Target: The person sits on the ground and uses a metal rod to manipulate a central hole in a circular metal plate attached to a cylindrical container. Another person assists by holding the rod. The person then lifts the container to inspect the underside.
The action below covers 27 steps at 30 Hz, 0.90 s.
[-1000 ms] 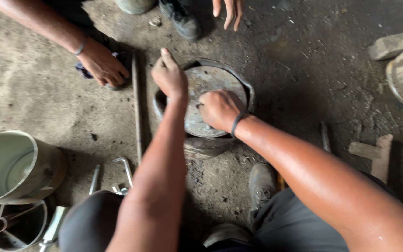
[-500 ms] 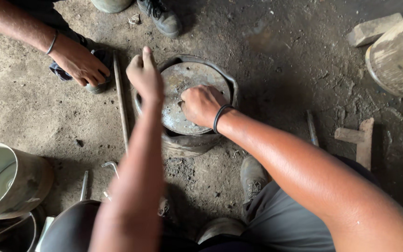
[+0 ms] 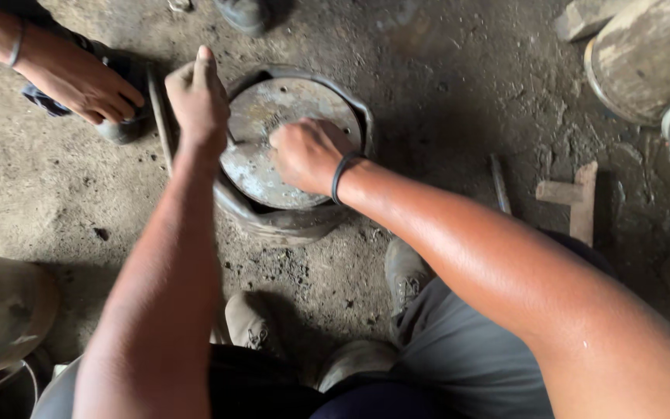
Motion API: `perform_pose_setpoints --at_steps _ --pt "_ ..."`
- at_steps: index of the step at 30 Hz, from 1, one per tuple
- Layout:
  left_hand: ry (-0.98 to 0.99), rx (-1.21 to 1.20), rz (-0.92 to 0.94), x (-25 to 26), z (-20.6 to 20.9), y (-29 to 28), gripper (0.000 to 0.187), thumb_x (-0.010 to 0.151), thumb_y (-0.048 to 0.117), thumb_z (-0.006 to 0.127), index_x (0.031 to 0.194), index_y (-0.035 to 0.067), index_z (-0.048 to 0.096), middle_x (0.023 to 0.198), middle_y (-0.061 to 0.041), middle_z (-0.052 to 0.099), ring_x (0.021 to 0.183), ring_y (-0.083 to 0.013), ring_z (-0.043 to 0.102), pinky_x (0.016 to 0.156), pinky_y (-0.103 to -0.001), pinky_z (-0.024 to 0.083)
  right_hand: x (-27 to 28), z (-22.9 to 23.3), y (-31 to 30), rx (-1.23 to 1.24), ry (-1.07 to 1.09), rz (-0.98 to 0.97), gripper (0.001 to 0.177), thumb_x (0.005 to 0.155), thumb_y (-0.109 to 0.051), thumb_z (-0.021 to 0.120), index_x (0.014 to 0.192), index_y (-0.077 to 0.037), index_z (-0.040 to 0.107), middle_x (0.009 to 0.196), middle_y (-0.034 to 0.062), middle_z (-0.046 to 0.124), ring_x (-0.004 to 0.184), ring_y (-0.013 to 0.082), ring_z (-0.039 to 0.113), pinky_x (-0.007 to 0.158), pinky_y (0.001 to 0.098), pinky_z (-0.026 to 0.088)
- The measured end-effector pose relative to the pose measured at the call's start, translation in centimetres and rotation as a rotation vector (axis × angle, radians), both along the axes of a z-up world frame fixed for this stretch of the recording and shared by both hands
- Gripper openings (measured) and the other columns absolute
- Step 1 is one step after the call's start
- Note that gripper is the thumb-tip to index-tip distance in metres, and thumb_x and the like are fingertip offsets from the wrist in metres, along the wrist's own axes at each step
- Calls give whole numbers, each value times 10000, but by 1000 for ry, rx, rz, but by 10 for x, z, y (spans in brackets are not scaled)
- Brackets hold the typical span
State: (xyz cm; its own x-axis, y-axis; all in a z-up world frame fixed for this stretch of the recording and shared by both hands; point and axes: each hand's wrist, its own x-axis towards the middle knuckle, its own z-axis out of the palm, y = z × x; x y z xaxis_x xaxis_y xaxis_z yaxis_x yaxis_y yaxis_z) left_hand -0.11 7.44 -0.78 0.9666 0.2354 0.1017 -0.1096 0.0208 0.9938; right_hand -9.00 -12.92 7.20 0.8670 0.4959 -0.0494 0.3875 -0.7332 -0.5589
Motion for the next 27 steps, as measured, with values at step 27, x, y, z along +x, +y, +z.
perform_pose_setpoints --at_steps 27 --pt "220 -162 -247 -7 25 14 504 1087 285 534 617 115 461 504 12 428 442 -132 321 464 -331 270 2 -7 3 -9 -21 34 220 898 -89 594 704 -39 686 610 150 658 532 238 660 535 427 540"
